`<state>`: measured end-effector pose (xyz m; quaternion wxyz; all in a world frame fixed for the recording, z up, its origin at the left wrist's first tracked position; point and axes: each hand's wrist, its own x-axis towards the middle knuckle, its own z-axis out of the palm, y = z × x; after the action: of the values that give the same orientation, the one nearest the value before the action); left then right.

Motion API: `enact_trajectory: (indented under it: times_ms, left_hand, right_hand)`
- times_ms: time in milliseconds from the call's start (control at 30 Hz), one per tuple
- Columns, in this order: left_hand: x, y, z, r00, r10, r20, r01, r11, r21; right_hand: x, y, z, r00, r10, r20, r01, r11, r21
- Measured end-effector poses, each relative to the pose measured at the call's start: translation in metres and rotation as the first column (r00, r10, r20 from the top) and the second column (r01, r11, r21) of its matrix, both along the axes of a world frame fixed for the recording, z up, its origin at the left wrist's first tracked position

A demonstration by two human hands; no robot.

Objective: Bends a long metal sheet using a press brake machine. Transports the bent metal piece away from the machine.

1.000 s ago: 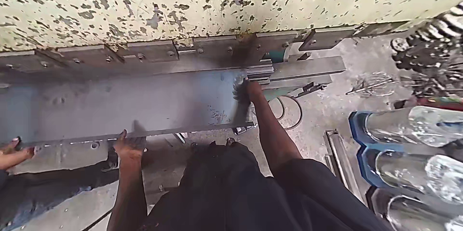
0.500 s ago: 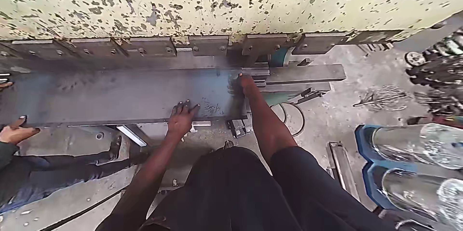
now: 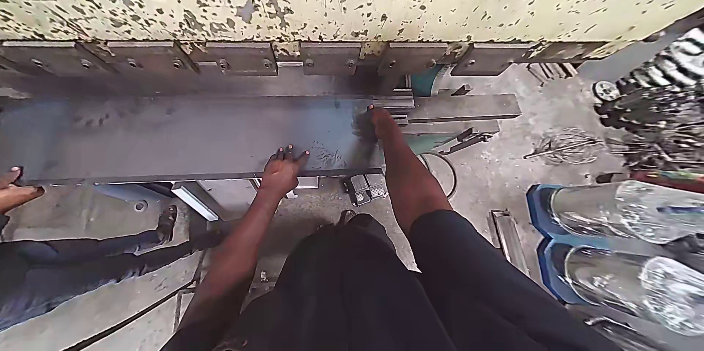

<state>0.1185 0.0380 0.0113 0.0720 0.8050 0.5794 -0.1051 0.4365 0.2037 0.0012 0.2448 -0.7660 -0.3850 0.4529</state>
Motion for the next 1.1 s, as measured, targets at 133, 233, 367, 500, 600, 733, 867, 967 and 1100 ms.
enact_trajectory:
  times_ms: [133, 233, 367, 500, 600, 733, 867, 967, 1100]
  left_hand:
    - [0.001, 0.002, 0.007, 1.000, 0.011, 0.008, -0.011, 0.999, -0.032]
    - [0.002, 0.004, 0.009, 1.000, 0.017, 0.008, -0.016, 0.999, -0.034]
    - [0.001, 0.006, 0.010, 1.000, 0.026, 0.006, -0.025, 0.998, -0.059]
    - [0.009, 0.007, 0.009, 0.997, -0.003, 0.074, 0.006, 0.999, -0.044]
    - [-0.003, -0.002, 0.010, 0.980, 0.046, 0.191, -0.051, 0.999, 0.019]
    - [-0.002, 0.004, 0.021, 0.982, 0.057, 0.177, -0.043, 0.996, -0.080]
    - [0.000, 0.005, 0.031, 0.994, 0.019, 0.111, -0.006, 0.993, -0.121]
    - [0.001, 0.004, 0.036, 0.996, 0.030, 0.088, -0.017, 0.990, -0.141]
    - [0.000, 0.004, 0.039, 0.997, 0.010, 0.073, 0.000, 0.990, -0.141]
  right_hand:
    - [-0.005, 0.003, 0.006, 0.997, 0.025, 0.068, -0.024, 1.000, -0.011]
    - [-0.007, 0.003, 0.012, 0.995, 0.036, 0.097, -0.034, 0.999, -0.023]
    - [-0.008, 0.006, 0.003, 0.999, -0.009, 0.033, 0.009, 1.000, 0.004]
    - [0.006, -0.008, 0.007, 0.998, 0.001, 0.057, -0.003, 0.999, 0.039]
    - [-0.012, -0.029, 0.029, 0.986, 0.123, 0.112, -0.135, 0.985, 0.109]
    - [-0.012, -0.028, 0.037, 0.958, 0.199, 0.209, -0.221, 0.972, 0.086]
    - [-0.010, -0.027, 0.032, 0.945, 0.212, 0.249, -0.234, 0.971, 0.058]
    - [-0.008, -0.019, 0.021, 0.979, 0.137, 0.153, -0.148, 0.987, 0.067]
    - [-0.009, -0.018, 0.020, 0.973, 0.143, 0.181, -0.158, 0.985, 0.070]
